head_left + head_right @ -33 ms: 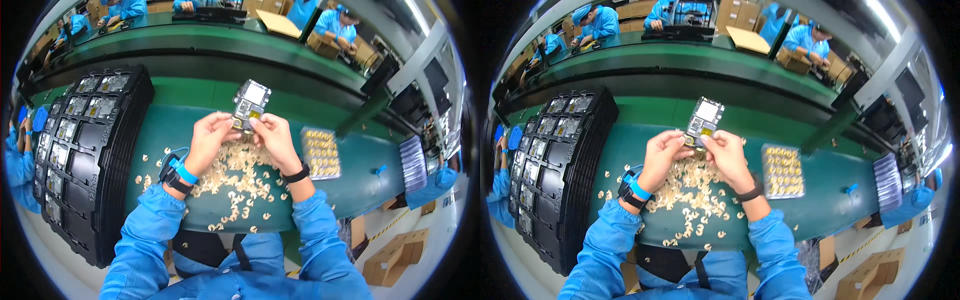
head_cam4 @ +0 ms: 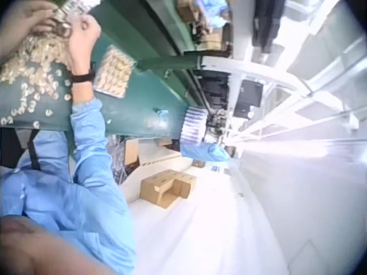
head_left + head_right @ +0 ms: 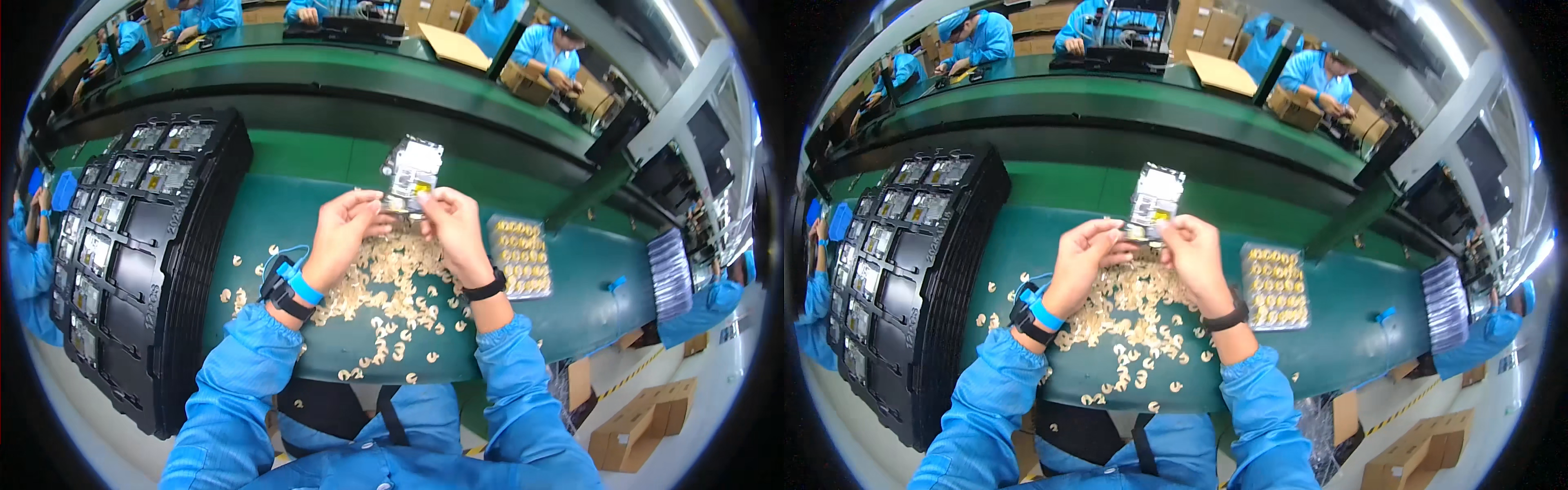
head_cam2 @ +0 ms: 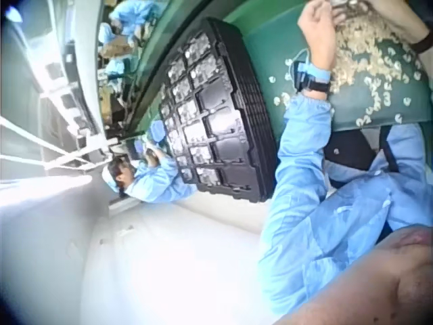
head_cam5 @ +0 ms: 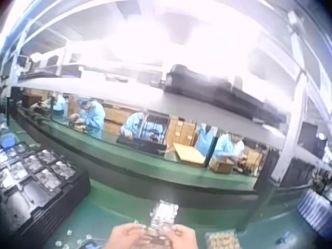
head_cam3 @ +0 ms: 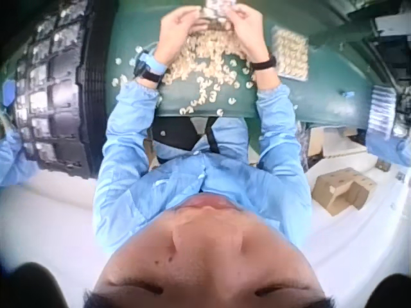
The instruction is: The recorder is assembling electronic components, specifically attaching small yellow pieces to a circuit board.
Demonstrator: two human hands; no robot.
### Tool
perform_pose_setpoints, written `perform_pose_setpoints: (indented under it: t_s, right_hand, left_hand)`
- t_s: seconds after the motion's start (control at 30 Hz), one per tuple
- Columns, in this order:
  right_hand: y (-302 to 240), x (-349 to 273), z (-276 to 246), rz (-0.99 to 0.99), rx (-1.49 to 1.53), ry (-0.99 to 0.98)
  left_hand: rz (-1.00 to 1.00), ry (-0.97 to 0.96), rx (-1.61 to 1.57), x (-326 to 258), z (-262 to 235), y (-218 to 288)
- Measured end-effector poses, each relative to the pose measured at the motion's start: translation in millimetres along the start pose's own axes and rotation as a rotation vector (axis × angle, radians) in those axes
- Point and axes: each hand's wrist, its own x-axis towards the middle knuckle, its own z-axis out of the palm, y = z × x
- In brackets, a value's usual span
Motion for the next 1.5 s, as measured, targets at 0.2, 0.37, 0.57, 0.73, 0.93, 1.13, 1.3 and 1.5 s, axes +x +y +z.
perform_pose_setpoints:
  t_s: [0.2,0.37,0.57,0.73,0.93,1.13,1.3,1.5]
  right_hand:
    - [3.3,108.5,-106.9,-0.010,-0.579,0.249]
    - [36.4,141.6,-149.4,0.031,-1.411,0.400]
    - [45.6,146.5,-45.3,-0.282,-1.321,0.161]
    - [64.4,183.0,-36.6,-0.149,-1.110,0.123]
    - [42.8,173.9,-46.8,-0.411,-0.677,0.219]
    - [-32.5,117.1,-3.0,-0.435,-0.311,-0.004]
    - [-55.3,75.0,10.2,-0.284,-0.170,-0.173]
    - [-45.2,57.7,-1.8,-0.322,-0.200,-0.130]
  left_hand:
    - [-0.019,0.062,0.154,1.1,-4.8,2.5]
    - [-0.035,0.009,0.207,8.9,-7.6,-8.6]
    - [-0.015,0.023,0.216,6.6,-11.9,-9.4]
    - [-0.002,0.019,0.213,7.6,-11.5,-10.4]
    - [0.002,0.016,0.231,8.8,-6.1,-2.6]
    - [0.011,0.088,0.215,7.2,-8.4,-5.7]
    - [0.058,-0.014,0.059,4.2,-4.6,3.1]
    - [0.033,-0.147,-0.027,2.9,2.6,0.8]
